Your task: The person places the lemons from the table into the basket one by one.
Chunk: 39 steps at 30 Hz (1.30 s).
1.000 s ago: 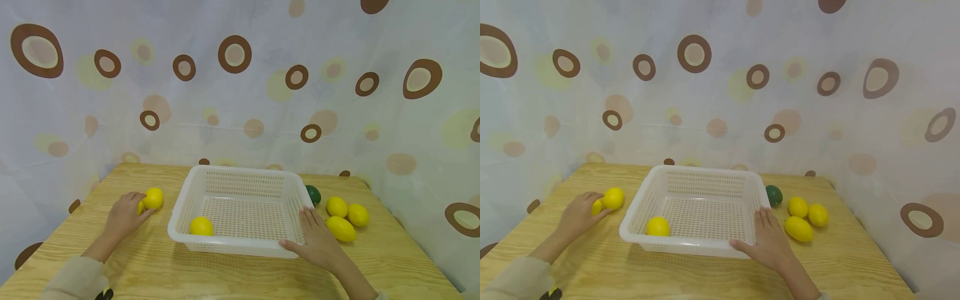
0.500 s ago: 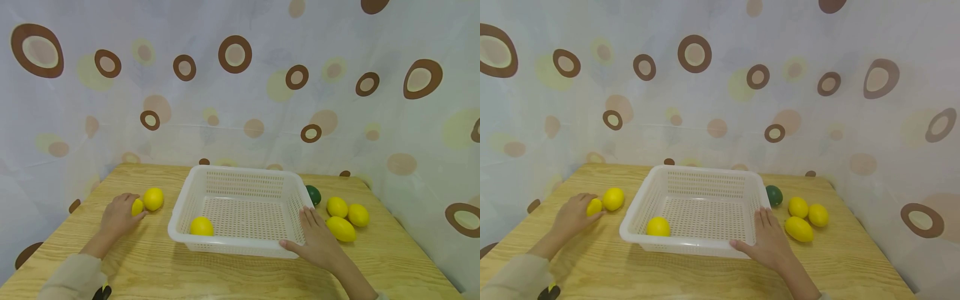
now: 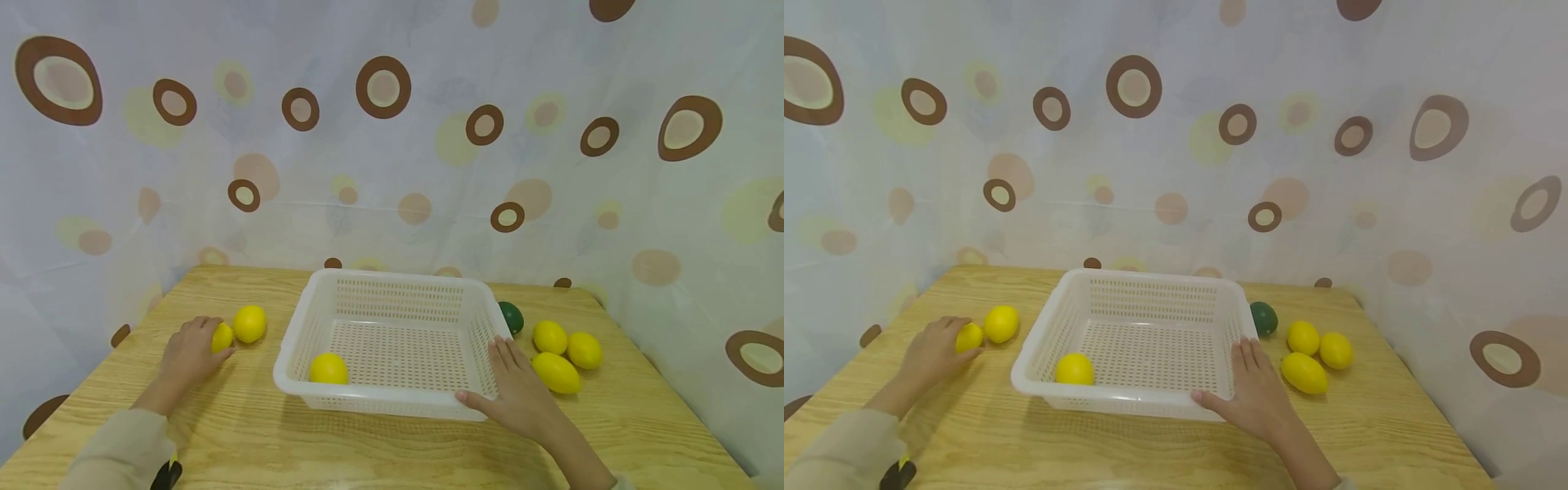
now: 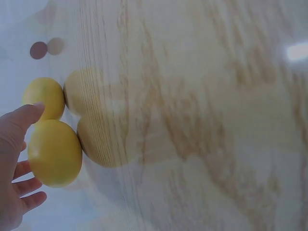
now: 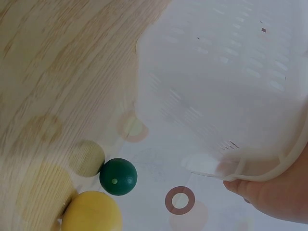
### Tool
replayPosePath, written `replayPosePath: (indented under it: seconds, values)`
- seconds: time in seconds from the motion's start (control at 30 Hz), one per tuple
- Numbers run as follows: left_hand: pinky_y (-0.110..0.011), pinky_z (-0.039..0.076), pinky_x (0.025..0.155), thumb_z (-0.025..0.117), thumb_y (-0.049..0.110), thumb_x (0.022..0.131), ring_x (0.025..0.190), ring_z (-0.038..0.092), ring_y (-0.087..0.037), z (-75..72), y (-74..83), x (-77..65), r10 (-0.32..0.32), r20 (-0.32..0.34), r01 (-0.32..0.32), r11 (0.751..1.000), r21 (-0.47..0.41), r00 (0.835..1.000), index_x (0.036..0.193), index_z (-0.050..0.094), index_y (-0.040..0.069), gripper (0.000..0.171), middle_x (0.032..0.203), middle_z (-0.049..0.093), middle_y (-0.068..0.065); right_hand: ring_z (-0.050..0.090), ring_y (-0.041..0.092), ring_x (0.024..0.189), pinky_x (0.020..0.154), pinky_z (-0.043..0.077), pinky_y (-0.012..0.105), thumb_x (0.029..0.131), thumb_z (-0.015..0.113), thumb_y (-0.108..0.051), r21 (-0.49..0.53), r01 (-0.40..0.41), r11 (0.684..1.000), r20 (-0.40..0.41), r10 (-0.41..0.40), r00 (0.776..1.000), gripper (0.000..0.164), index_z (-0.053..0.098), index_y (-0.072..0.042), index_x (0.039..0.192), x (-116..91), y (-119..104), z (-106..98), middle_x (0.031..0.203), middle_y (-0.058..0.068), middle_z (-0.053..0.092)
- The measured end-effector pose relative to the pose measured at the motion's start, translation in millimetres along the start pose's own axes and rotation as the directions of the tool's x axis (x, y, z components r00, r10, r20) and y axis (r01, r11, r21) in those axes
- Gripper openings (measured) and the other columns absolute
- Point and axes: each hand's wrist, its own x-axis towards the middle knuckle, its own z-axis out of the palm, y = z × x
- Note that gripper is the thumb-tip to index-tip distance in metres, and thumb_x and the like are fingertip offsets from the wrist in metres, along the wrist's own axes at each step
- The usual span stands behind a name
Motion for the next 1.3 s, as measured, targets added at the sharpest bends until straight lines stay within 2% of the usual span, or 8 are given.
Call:
replayPosePath:
  seconds: [0.43,0.63,1.03,1.3]
  values:
    - [-0.056,0.048,0.077,0.071,0.025,0.080,0.094,0.054,-0.048,4.1,-7.0,1.6,-0.006,0.035,0.005,0.999,0.031,0.999,0.121,0.047,-0.013,0.061,0.111,0.053,-0.035,0.010,0.047,0.139,0.111,0.013,0.060,0.081,0.054,-0.063,-0.003,0.004,1.000,-0.006,-0.004,1.000,0.103,0.023,0.015,0.140,1.5,0.5,1.2,0.150,0.030,0.015]
    - [-0.057,0.047,0.075,0.068,0.021,0.082,0.094,0.052,-0.050,3.9,-8.1,2.1,-0.022,0.067,0.022,1.000,-0.005,0.998,0.123,0.044,-0.013,0.057,0.112,0.049,-0.036,0.011,0.047,0.139,0.111,0.014,0.060,0.081,0.053,-0.063,-0.010,0.008,1.000,-0.010,-0.008,1.000,0.102,0.024,0.015,0.140,1.7,0.8,0.9,0.150,0.030,0.016]
    - [-0.059,0.048,0.076,0.067,0.012,0.082,0.096,0.052,-0.051,7.6,-10.3,0.3,-0.038,0.067,0.041,0.998,-0.047,0.997,0.123,0.044,-0.014,0.054,0.112,0.049,-0.037,0.012,0.047,0.139,0.111,0.015,0.060,0.081,0.053,-0.064,-0.014,0.007,1.000,-0.011,-0.007,1.000,0.102,0.025,0.015,0.139,0.3,0.3,0.3,0.149,0.031,0.017]
    - [-0.058,0.049,0.070,0.067,0.012,0.080,0.088,0.052,-0.050,3.8,-11.1,-1.8,-0.043,0.069,0.048,0.997,-0.063,0.997,0.120,0.045,-0.015,0.053,0.107,0.049,-0.038,0.012,0.047,0.139,0.111,0.014,0.060,0.081,0.053,-0.064,-0.014,0.004,1.000,-0.010,-0.005,1.000,0.102,0.024,0.014,0.140,1.0,2.3,1.7,0.150,0.031,0.017]
